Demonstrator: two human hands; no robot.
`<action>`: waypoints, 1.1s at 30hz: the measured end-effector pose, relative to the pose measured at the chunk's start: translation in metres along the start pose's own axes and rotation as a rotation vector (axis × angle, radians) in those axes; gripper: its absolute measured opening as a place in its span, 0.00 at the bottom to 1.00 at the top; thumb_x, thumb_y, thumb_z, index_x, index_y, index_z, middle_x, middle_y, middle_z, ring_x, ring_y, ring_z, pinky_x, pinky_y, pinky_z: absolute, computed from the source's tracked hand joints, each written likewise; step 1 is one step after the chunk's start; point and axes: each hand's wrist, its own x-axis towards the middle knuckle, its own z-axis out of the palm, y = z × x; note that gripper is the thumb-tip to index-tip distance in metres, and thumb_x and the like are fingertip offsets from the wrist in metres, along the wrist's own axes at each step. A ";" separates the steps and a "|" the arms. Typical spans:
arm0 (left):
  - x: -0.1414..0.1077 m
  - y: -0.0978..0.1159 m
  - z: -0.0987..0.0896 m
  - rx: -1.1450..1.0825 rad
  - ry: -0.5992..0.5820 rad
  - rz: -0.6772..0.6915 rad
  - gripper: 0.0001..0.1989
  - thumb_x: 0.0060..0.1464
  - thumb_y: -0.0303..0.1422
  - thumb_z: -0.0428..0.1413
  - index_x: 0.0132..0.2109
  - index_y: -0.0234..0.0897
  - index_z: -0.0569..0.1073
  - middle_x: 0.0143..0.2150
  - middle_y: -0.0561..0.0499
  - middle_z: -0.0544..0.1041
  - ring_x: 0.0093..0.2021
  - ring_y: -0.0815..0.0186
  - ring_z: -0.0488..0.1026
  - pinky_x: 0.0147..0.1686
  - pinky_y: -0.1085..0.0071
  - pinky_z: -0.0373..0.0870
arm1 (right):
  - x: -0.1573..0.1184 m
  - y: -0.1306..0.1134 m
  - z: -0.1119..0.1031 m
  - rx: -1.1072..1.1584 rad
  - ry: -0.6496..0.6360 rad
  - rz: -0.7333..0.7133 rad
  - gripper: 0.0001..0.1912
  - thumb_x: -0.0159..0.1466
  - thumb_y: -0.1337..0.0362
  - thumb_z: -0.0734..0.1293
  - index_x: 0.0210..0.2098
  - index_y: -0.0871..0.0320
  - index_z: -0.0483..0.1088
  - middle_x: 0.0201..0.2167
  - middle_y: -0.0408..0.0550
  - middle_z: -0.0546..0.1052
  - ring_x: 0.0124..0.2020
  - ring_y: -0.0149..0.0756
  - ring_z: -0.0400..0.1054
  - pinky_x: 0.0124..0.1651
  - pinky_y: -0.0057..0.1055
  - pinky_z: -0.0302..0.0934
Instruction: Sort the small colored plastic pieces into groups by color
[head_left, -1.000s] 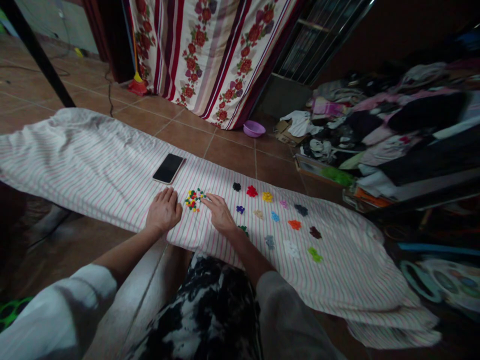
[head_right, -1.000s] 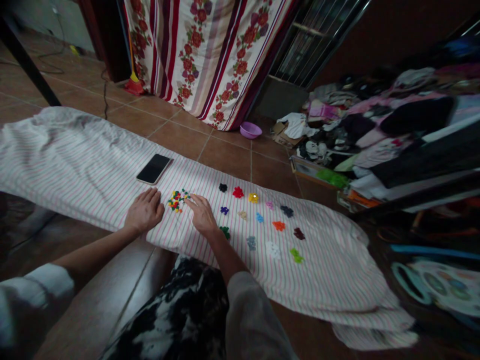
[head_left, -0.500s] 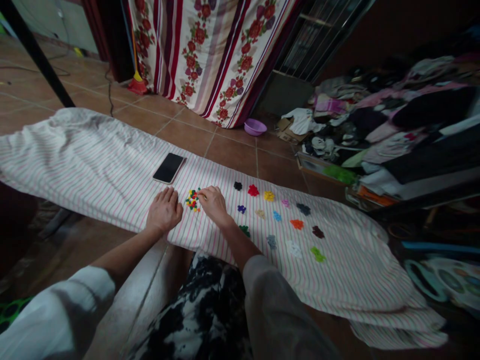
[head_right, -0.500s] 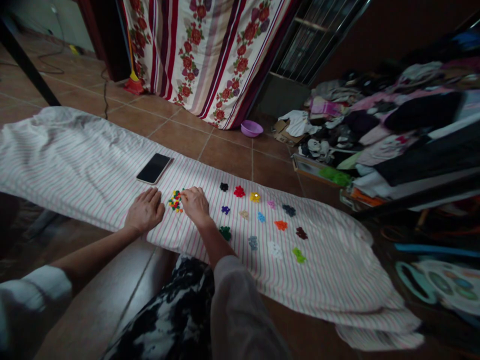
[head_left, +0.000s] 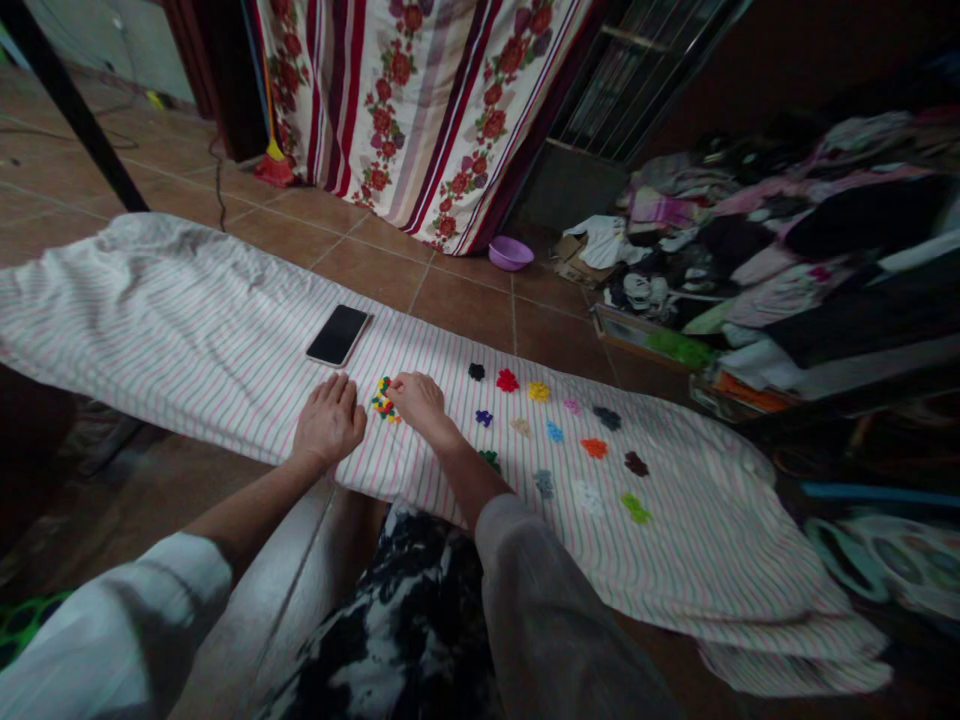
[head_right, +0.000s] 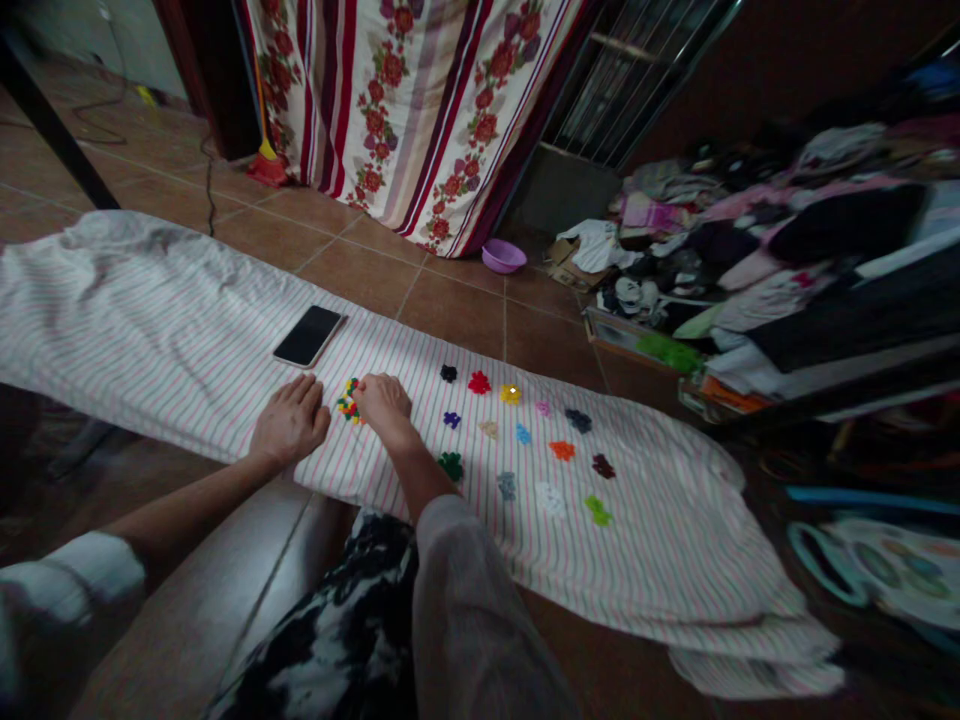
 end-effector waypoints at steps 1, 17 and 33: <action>0.000 0.000 0.000 -0.001 -0.003 -0.004 0.23 0.60 0.33 0.46 0.57 0.22 0.71 0.62 0.29 0.70 0.65 0.47 0.64 0.64 0.52 0.59 | 0.001 -0.001 0.000 0.002 -0.004 0.009 0.11 0.66 0.61 0.64 0.40 0.53 0.79 0.42 0.50 0.80 0.45 0.40 0.71 0.45 0.32 0.61; -0.001 -0.002 0.002 0.040 0.035 0.027 0.23 0.61 0.33 0.45 0.56 0.22 0.72 0.62 0.29 0.71 0.65 0.46 0.65 0.63 0.52 0.61 | -0.016 0.017 0.012 0.374 0.230 -0.118 0.02 0.63 0.63 0.67 0.36 0.53 0.72 0.37 0.43 0.79 0.41 0.35 0.71 0.47 0.30 0.63; -0.001 -0.007 0.001 0.014 0.040 0.076 0.23 0.60 0.35 0.43 0.53 0.23 0.72 0.60 0.27 0.72 0.63 0.45 0.66 0.62 0.50 0.62 | -0.065 0.084 -0.001 0.514 0.403 0.070 0.02 0.60 0.62 0.66 0.33 0.52 0.70 0.32 0.40 0.78 0.34 0.34 0.71 0.41 0.30 0.65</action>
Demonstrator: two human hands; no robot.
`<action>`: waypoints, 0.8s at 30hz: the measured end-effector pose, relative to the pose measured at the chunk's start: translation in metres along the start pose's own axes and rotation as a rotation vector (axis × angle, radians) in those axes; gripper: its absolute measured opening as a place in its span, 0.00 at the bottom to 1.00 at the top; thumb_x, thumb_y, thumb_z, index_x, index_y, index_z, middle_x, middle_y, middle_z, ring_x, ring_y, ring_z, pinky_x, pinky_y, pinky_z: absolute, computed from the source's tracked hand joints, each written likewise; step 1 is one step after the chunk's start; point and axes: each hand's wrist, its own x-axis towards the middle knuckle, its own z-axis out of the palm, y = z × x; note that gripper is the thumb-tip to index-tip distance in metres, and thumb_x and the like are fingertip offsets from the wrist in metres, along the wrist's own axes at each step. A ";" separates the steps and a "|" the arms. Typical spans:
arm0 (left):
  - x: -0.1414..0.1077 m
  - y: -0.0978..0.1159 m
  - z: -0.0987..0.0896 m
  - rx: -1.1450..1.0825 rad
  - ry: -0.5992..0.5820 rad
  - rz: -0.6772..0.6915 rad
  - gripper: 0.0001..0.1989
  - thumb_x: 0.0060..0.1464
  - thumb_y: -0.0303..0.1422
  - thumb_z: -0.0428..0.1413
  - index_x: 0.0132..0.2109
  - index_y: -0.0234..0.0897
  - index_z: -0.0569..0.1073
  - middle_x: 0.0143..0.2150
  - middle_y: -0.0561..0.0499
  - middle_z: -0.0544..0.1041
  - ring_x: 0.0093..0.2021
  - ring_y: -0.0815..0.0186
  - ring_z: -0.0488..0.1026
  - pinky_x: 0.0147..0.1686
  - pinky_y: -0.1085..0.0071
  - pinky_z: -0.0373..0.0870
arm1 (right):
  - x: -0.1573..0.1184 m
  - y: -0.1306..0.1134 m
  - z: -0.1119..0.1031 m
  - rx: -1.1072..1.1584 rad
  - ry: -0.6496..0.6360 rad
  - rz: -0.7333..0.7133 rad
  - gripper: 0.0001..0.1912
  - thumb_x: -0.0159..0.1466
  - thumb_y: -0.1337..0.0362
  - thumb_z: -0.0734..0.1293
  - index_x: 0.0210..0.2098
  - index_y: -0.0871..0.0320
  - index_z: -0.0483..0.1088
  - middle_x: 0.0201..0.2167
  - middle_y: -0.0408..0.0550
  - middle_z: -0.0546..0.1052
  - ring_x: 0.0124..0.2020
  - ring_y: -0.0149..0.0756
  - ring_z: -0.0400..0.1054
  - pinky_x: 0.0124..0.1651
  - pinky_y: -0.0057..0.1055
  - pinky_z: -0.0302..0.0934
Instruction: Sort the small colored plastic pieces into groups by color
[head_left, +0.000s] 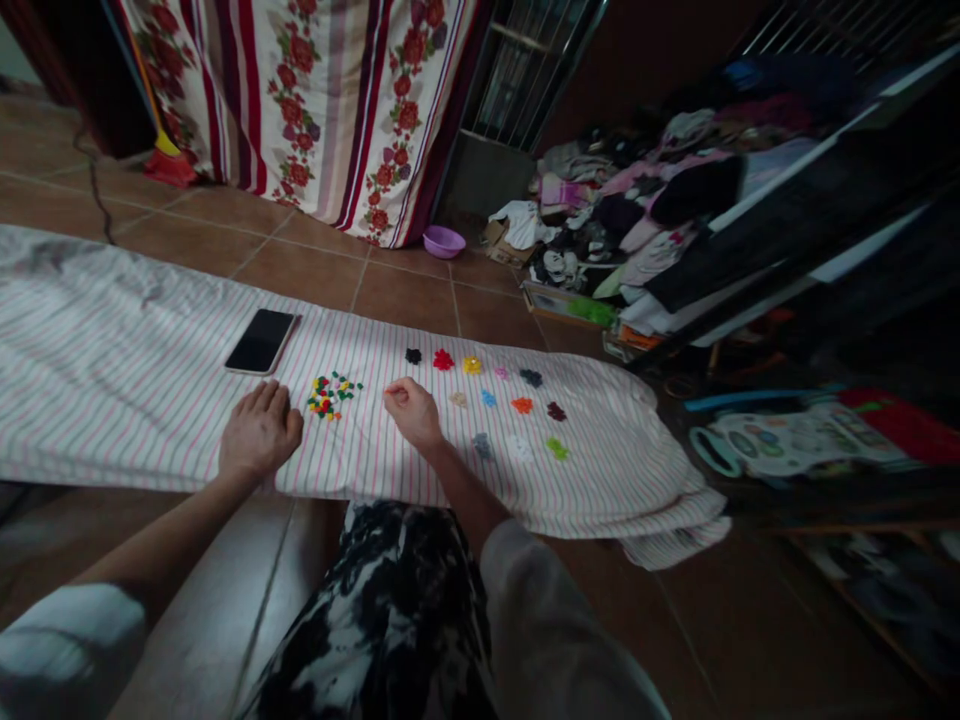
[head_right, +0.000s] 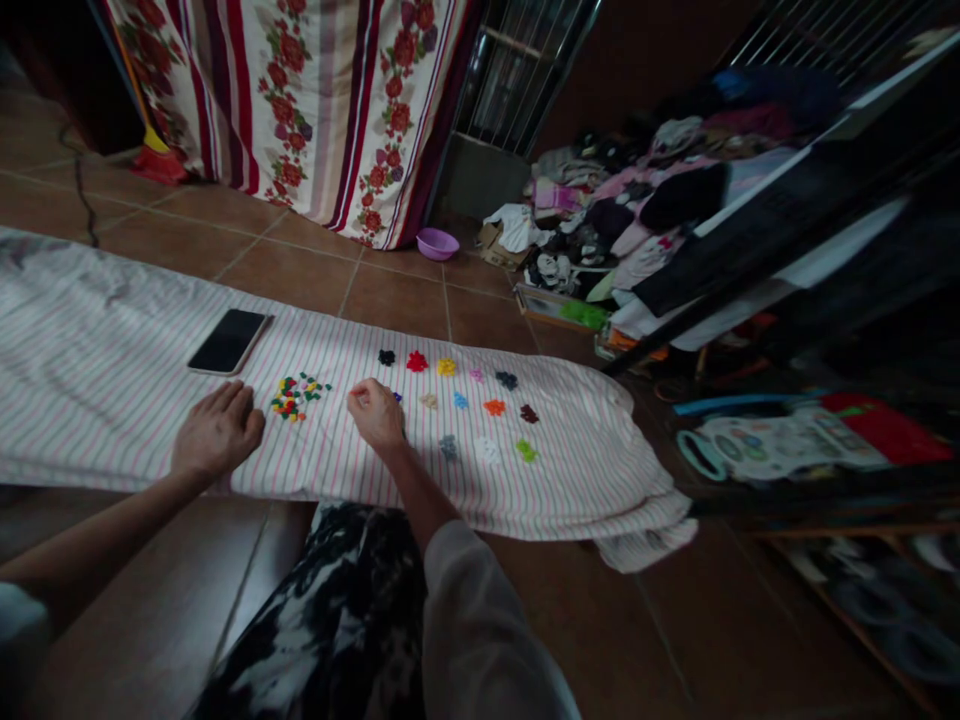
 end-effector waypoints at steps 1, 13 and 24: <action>0.000 0.000 0.000 0.003 0.005 0.002 0.23 0.60 0.35 0.43 0.53 0.24 0.72 0.59 0.27 0.72 0.63 0.45 0.67 0.62 0.50 0.62 | 0.000 0.007 -0.008 0.011 0.029 0.012 0.03 0.60 0.61 0.65 0.34 0.52 0.70 0.31 0.40 0.78 0.33 0.34 0.71 0.40 0.30 0.65; 0.002 -0.001 -0.004 -0.011 -0.014 0.037 0.21 0.57 0.36 0.44 0.50 0.29 0.72 0.57 0.30 0.74 0.61 0.45 0.68 0.59 0.48 0.64 | -0.012 0.110 -0.148 -0.213 0.371 0.342 0.13 0.56 0.59 0.63 0.35 0.56 0.75 0.30 0.47 0.79 0.35 0.40 0.73 0.42 0.34 0.66; 0.001 -0.006 -0.002 0.003 -0.015 0.064 0.20 0.57 0.36 0.44 0.49 0.31 0.72 0.54 0.31 0.75 0.60 0.45 0.69 0.58 0.48 0.65 | -0.015 0.166 -0.189 -0.297 0.436 0.489 0.13 0.53 0.62 0.62 0.32 0.56 0.76 0.33 0.50 0.81 0.37 0.42 0.73 0.48 0.38 0.67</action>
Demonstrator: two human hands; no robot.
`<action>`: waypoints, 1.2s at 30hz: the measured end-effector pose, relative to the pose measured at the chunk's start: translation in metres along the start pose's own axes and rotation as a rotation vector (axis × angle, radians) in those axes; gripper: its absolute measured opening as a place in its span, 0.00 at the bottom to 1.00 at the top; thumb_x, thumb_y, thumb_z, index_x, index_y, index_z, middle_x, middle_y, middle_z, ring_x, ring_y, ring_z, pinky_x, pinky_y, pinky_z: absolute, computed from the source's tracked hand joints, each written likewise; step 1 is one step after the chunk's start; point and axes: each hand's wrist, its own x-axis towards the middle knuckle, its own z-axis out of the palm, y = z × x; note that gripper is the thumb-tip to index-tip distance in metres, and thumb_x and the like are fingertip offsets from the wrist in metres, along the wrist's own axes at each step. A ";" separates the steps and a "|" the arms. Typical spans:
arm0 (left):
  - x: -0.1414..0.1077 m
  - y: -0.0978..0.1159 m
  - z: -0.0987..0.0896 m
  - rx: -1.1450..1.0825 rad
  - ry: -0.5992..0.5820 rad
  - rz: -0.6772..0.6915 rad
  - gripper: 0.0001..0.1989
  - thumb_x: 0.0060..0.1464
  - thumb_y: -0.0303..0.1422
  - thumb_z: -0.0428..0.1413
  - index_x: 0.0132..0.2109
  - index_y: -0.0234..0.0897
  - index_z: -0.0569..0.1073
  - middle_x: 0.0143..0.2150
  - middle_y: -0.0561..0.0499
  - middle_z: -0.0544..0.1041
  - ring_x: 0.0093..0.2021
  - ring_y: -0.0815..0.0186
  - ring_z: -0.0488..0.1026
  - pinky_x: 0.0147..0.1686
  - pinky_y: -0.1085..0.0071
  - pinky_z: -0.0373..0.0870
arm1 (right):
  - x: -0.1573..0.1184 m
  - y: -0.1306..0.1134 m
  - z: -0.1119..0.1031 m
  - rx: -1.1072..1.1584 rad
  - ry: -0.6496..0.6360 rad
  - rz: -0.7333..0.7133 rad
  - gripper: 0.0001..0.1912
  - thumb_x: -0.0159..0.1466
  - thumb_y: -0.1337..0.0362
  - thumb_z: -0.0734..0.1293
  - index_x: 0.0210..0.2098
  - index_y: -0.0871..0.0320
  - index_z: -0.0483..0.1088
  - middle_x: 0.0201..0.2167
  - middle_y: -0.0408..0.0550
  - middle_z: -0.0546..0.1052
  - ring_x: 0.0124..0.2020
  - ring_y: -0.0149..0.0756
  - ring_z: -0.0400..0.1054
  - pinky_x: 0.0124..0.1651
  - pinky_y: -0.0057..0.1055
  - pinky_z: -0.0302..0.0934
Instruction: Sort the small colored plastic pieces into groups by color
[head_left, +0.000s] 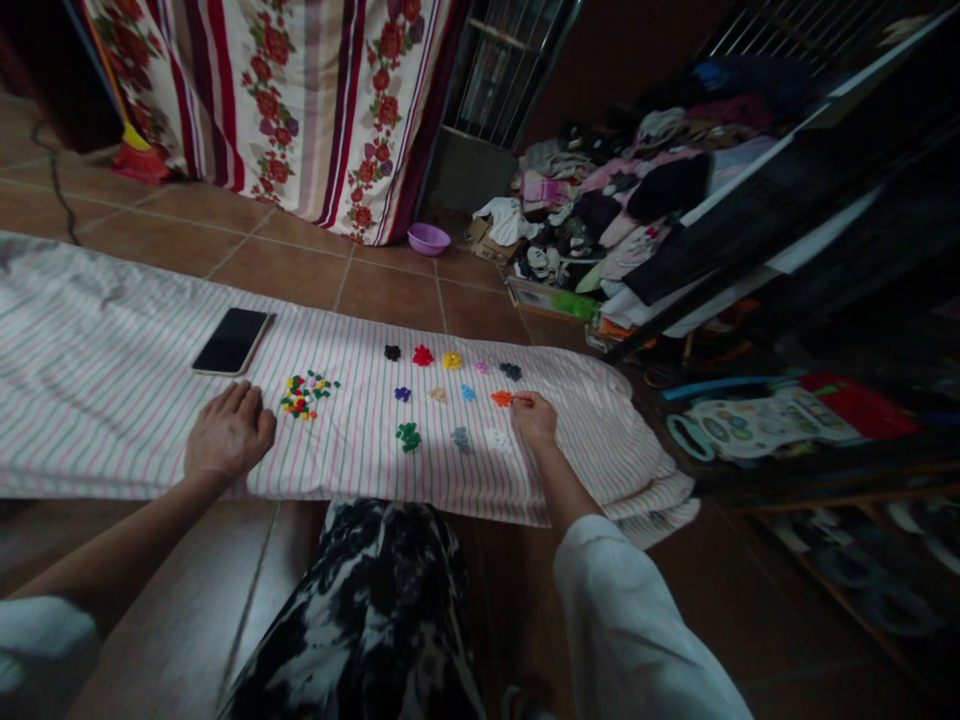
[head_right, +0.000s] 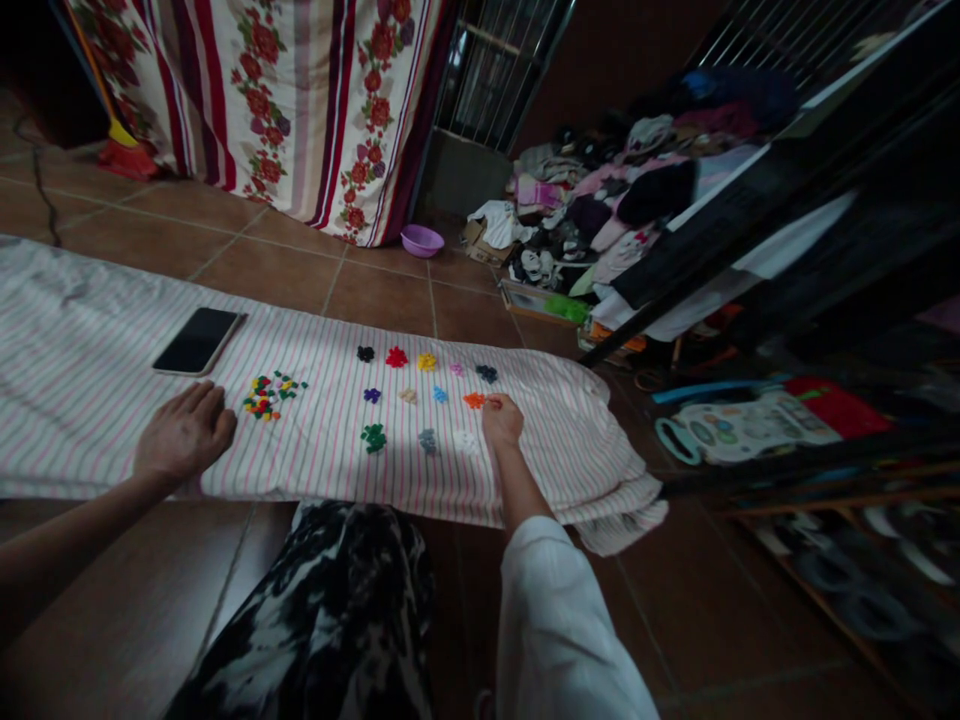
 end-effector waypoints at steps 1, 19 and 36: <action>0.000 0.000 0.000 0.000 -0.003 -0.001 0.20 0.57 0.36 0.44 0.49 0.31 0.72 0.55 0.31 0.75 0.60 0.45 0.69 0.58 0.48 0.65 | 0.002 0.000 0.002 0.012 -0.004 -0.005 0.13 0.53 0.62 0.62 0.32 0.57 0.76 0.32 0.50 0.81 0.37 0.42 0.74 0.48 0.38 0.67; 0.001 0.005 -0.002 -0.038 0.001 -0.053 0.21 0.57 0.37 0.44 0.50 0.30 0.72 0.57 0.30 0.73 0.61 0.45 0.68 0.60 0.48 0.63 | 0.007 -0.003 0.009 0.011 -0.027 -0.059 0.14 0.54 0.63 0.61 0.33 0.57 0.78 0.35 0.51 0.81 0.40 0.44 0.75 0.52 0.41 0.66; -0.001 0.004 0.004 -0.026 0.036 -0.056 0.21 0.58 0.37 0.43 0.51 0.31 0.72 0.58 0.32 0.74 0.62 0.46 0.68 0.60 0.49 0.63 | 0.004 -0.002 -0.003 0.087 -0.035 -0.051 0.17 0.55 0.61 0.62 0.39 0.59 0.77 0.39 0.53 0.81 0.44 0.44 0.74 0.55 0.43 0.65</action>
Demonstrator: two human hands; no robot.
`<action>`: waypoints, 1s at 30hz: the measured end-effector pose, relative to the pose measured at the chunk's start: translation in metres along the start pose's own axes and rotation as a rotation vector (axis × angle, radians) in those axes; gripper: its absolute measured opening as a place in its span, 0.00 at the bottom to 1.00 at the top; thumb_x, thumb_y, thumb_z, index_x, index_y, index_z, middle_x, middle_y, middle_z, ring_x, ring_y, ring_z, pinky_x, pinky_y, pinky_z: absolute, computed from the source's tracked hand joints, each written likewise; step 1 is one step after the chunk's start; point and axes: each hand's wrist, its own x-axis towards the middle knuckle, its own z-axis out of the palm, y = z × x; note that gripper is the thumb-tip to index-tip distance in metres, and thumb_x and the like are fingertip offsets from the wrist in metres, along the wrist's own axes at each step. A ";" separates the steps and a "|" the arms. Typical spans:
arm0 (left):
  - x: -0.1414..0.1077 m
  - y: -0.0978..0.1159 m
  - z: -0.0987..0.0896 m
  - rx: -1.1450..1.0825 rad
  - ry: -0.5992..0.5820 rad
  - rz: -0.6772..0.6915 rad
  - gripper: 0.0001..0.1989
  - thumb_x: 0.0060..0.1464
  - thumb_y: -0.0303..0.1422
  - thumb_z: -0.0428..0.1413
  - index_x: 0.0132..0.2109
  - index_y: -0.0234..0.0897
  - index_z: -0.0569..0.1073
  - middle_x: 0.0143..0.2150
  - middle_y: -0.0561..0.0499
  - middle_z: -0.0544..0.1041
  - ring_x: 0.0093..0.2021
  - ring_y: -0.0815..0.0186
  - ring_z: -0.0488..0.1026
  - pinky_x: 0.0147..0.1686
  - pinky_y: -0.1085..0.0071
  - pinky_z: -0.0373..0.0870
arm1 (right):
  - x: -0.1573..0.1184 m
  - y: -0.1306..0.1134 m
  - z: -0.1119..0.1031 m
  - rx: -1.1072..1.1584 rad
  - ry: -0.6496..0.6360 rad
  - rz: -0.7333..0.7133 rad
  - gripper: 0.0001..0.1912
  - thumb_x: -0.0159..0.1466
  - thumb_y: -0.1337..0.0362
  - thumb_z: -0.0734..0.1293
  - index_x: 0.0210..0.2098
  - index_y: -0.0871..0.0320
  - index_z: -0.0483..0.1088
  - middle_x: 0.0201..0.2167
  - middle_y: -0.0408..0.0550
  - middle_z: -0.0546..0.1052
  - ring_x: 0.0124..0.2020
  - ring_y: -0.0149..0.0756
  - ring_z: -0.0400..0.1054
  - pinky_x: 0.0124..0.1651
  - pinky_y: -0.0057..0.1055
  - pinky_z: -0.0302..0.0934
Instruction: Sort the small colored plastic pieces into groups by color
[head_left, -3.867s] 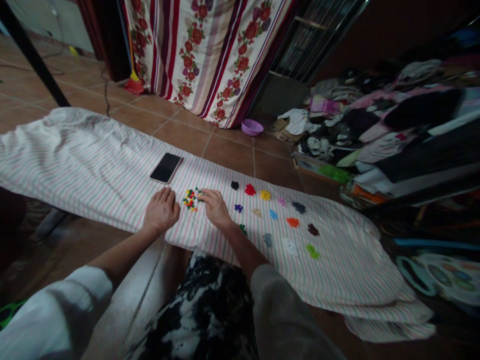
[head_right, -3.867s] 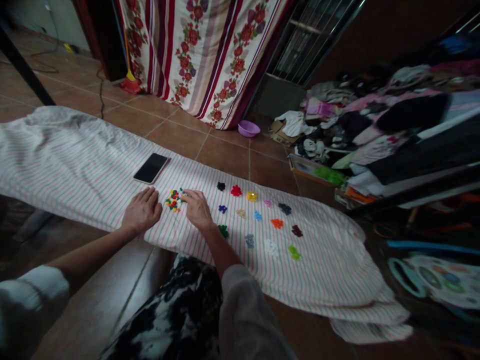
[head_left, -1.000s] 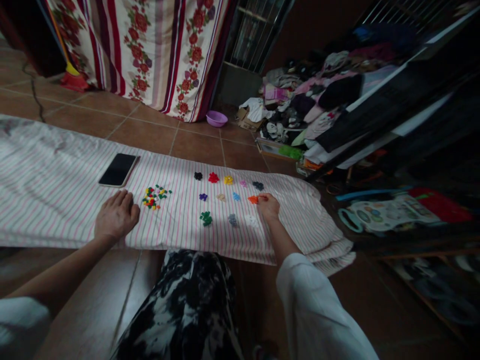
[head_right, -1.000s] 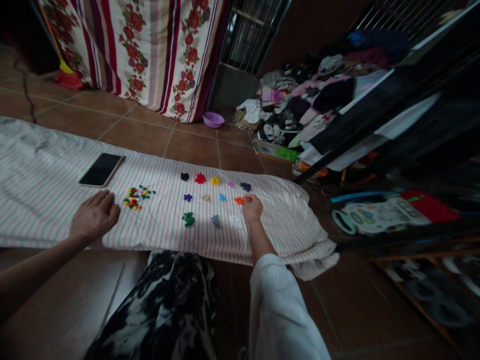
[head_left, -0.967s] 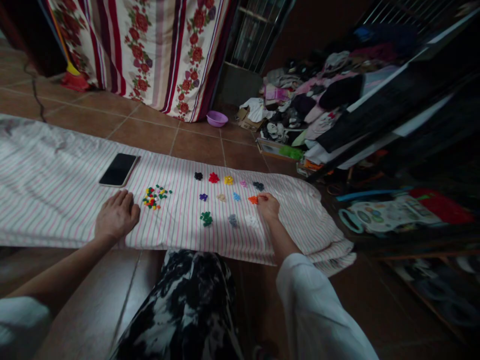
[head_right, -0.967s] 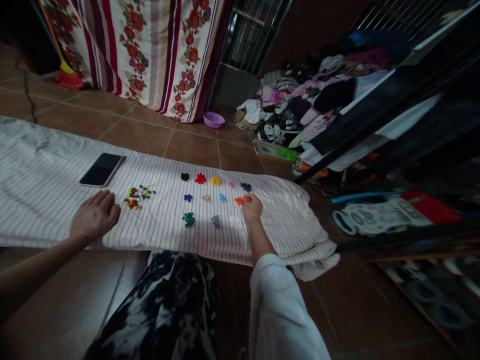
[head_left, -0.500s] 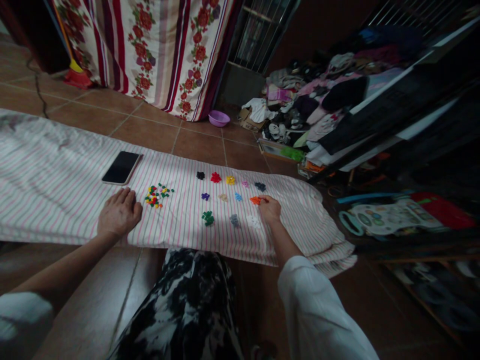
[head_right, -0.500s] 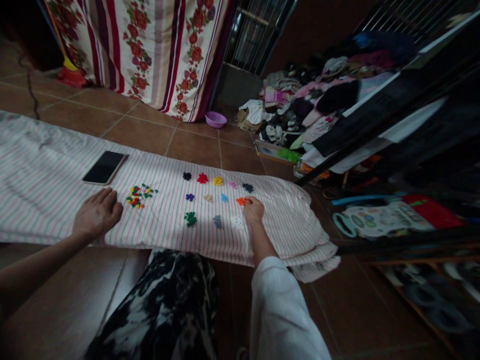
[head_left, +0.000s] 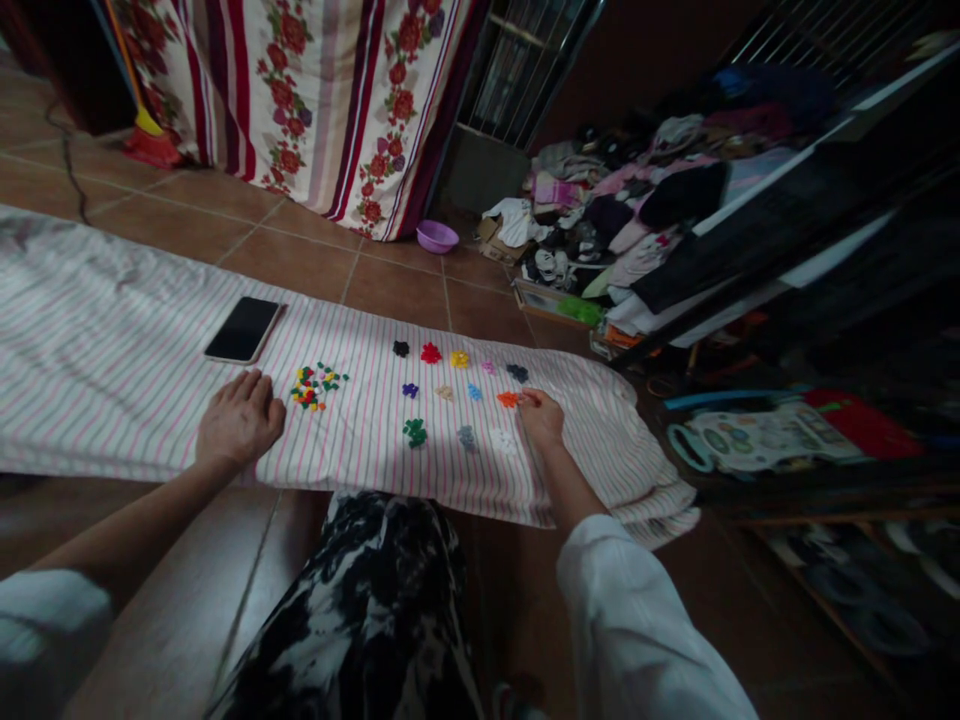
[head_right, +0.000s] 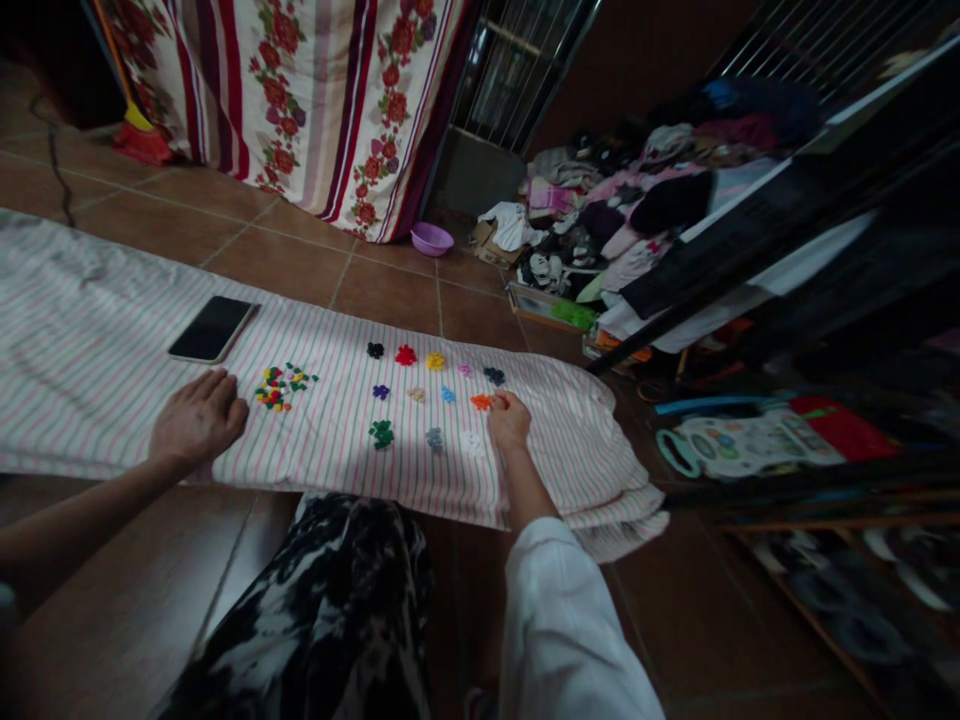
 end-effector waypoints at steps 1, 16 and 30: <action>0.000 0.001 0.000 -0.001 -0.003 -0.007 0.21 0.58 0.37 0.42 0.51 0.31 0.72 0.58 0.32 0.74 0.62 0.46 0.67 0.60 0.49 0.63 | 0.000 -0.003 -0.001 0.004 -0.001 -0.008 0.17 0.55 0.61 0.62 0.39 0.59 0.77 0.39 0.52 0.81 0.44 0.44 0.75 0.55 0.42 0.65; 0.000 0.002 0.005 0.035 -0.102 -0.032 0.29 0.62 0.37 0.40 0.62 0.19 0.66 0.66 0.27 0.64 0.69 0.46 0.58 0.66 0.50 0.53 | -0.055 -0.123 0.072 0.158 -0.293 -0.414 0.17 0.62 0.60 0.61 0.43 0.57 0.78 0.42 0.52 0.81 0.42 0.41 0.74 0.50 0.38 0.67; 0.001 0.003 0.007 0.069 -0.161 -0.060 0.32 0.64 0.40 0.39 0.66 0.18 0.62 0.69 0.28 0.61 0.71 0.48 0.55 0.69 0.51 0.50 | -0.152 -0.216 0.148 0.111 -0.739 -0.861 0.13 0.67 0.70 0.63 0.47 0.55 0.76 0.40 0.47 0.76 0.43 0.34 0.70 0.49 0.30 0.63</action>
